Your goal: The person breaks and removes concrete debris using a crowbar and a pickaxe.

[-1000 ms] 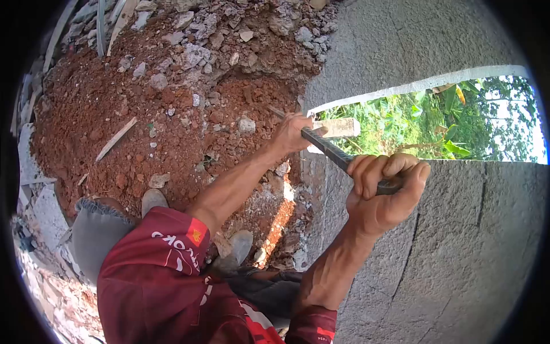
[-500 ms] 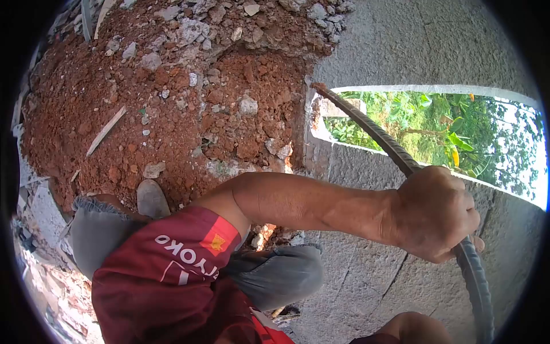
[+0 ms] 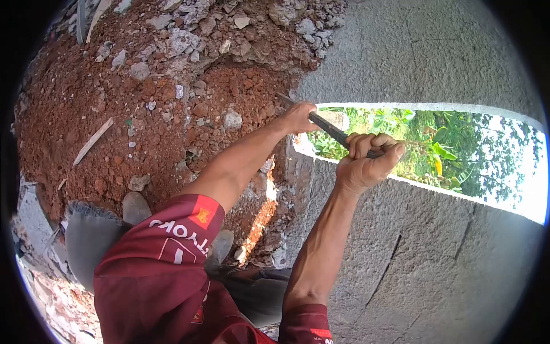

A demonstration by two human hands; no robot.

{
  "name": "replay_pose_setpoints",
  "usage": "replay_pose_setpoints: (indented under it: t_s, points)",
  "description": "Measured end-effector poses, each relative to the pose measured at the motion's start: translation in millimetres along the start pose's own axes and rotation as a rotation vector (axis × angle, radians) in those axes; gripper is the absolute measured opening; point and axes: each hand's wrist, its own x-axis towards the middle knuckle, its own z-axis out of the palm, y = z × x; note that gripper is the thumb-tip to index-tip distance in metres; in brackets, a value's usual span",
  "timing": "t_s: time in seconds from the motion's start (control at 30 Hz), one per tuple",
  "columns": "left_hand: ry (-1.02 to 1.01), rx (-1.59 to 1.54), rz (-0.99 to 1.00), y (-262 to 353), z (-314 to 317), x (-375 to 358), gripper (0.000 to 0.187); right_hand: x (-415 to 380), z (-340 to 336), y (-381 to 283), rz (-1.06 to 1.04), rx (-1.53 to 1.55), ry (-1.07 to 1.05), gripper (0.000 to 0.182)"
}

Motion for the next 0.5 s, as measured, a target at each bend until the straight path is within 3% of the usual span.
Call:
replay_pose_setpoints:
  t_s: [0.03,0.07,0.13,0.2,0.27,0.37,0.5]
  points:
    - [-0.081,-0.001,-0.132,22.6,-19.4,-11.7,0.049,-19.4,1.2,0.9,-0.023,-0.029,0.001,0.045]
    - [0.015,0.083,0.061,-1.4,-7.0,-18.8,0.055,-41.9,2.0,3.3,-0.046,-0.052,0.012,0.044]
    - [-0.028,0.165,0.08,-12.9,-10.4,-48.4,0.059,-93.0,4.3,9.0,-0.025,0.001,-0.044,0.04]
    - [0.045,0.155,0.225,-32.8,-14.2,-83.1,0.057,-150.6,11.2,19.8,-0.044,0.009,-0.07,0.036]
    - [0.109,0.139,0.3,-35.4,-30.7,-111.0,0.055,-188.6,27.0,16.7,-0.127,-0.175,-0.194,0.036]
    - [0.263,0.076,0.333,-6.3,-38.9,-140.6,0.053,-194.2,51.5,-33.0,-0.111,-0.244,-0.301,0.035]
    - [0.454,0.022,0.409,63.1,-39.8,-152.9,0.053,-171.6,52.3,-104.1,-0.02,-0.203,-0.282,0.039]
